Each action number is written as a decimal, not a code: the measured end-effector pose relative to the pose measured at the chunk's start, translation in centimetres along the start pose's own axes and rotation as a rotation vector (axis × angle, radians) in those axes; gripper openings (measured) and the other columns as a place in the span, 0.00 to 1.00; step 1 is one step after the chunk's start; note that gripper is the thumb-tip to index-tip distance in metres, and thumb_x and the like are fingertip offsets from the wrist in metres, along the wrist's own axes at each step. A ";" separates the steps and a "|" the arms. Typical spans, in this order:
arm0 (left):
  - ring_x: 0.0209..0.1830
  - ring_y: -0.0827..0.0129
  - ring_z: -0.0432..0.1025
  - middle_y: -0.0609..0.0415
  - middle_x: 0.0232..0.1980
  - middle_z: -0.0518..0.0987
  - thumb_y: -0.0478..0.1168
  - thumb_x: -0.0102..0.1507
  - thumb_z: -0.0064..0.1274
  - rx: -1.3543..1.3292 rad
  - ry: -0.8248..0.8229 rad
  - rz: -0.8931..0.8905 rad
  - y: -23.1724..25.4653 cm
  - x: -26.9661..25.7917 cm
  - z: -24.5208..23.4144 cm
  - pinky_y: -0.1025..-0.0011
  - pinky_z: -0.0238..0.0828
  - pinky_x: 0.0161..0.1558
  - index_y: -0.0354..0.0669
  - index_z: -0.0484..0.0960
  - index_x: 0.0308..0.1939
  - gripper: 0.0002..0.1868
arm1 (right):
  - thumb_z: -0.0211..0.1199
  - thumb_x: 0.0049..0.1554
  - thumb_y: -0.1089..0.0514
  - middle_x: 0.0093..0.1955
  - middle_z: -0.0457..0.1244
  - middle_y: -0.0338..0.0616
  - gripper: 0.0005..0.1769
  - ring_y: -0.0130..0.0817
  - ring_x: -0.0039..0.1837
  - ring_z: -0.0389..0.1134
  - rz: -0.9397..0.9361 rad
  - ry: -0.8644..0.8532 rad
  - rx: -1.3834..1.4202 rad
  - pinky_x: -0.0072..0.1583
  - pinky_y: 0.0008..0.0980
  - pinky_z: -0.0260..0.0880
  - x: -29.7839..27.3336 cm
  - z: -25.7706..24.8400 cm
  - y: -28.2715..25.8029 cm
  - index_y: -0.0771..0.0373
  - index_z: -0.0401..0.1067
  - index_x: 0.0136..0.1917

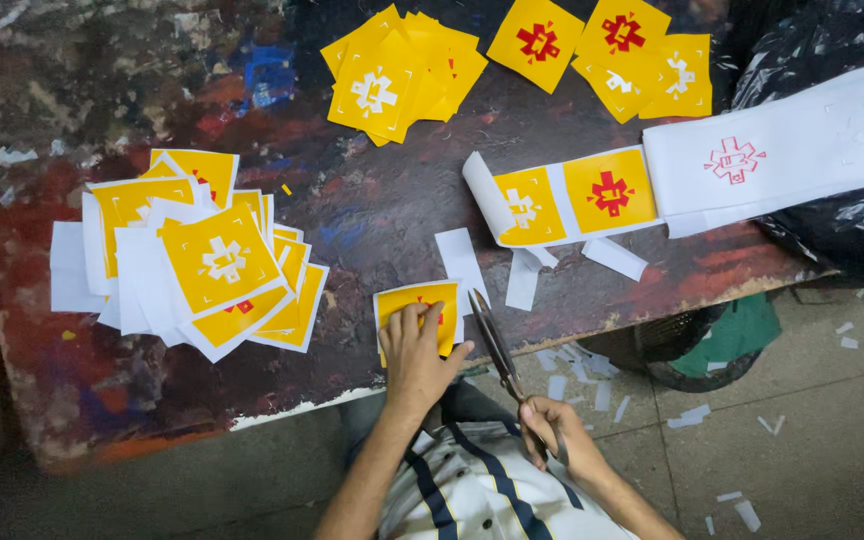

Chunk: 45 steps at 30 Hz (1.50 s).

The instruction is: The person uses scissors to trim the white borders from yellow square sheets printed with a red symbol. They handle each sheet one at a time, cut along the edges, and place the trimmed pieces into a growing pile on the table.

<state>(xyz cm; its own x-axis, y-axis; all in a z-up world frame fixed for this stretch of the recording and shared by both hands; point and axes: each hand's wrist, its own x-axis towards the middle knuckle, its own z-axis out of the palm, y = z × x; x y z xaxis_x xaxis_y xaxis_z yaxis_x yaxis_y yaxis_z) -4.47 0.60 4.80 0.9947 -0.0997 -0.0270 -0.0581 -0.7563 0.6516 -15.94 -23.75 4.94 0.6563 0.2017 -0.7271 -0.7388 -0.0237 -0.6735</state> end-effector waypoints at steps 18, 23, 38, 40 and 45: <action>0.52 0.50 0.69 0.44 0.46 0.78 0.42 0.55 0.59 0.223 0.144 0.055 -0.4 0.4 1.7 0.52 0.63 0.52 0.37 0.81 0.41 0.15 | 0.55 0.64 0.42 0.22 0.59 0.40 0.25 0.26 0.23 0.58 0.038 -0.010 -0.069 0.28 0.27 0.57 0.0 -1.0 1.0 0.64 0.66 0.36; 0.43 0.53 0.73 0.48 0.38 0.80 0.41 0.61 0.56 0.116 0.211 -0.014 -0.8 0.6 2.5 0.53 0.62 0.47 0.39 0.79 0.37 0.08 | 0.57 0.63 0.44 0.23 0.59 0.39 0.24 0.25 0.23 0.58 0.074 0.010 -0.059 0.28 0.28 0.56 -0.1 -0.3 0.4 0.63 0.64 0.34; 0.48 0.54 0.74 0.50 0.44 0.80 0.34 0.57 0.61 -0.216 0.425 -0.016 -3.0 -0.2 2.3 0.57 0.63 0.55 0.41 0.75 0.33 0.08 | 0.63 0.61 0.44 0.26 0.53 0.32 0.23 0.22 0.30 0.52 0.065 -0.019 -0.301 0.33 0.28 0.50 -0.2 1.2 0.7 0.58 0.58 0.34; 0.49 0.56 0.74 0.51 0.44 0.80 0.34 0.57 0.61 -0.233 0.435 -0.029 -3.1 0.0 2.6 0.57 0.63 0.55 0.41 0.75 0.33 0.08 | 0.63 0.60 0.43 0.27 0.52 0.32 0.24 0.22 0.32 0.51 0.045 0.013 -0.383 0.34 0.30 0.51 0.0 1.4 0.8 0.58 0.58 0.33; 0.50 0.56 0.75 0.52 0.44 0.80 0.33 0.58 0.59 -0.256 0.452 -0.058 -3.4 0.1 3.1 0.57 0.62 0.55 0.41 0.76 0.34 0.06 | 0.66 0.59 0.41 0.28 0.49 0.35 0.29 0.24 0.35 0.49 -0.132 0.110 -0.567 0.36 0.34 0.52 1.5 3.3 0.4 0.61 0.56 0.31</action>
<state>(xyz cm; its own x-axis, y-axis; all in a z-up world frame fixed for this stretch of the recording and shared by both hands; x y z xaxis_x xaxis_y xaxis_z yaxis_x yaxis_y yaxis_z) -4.43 1.17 0.24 0.9365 0.2697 0.2242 -0.0348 -0.5646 0.8246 -15.77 -20.25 3.97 0.7718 0.1363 -0.6211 -0.4724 -0.5308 -0.7036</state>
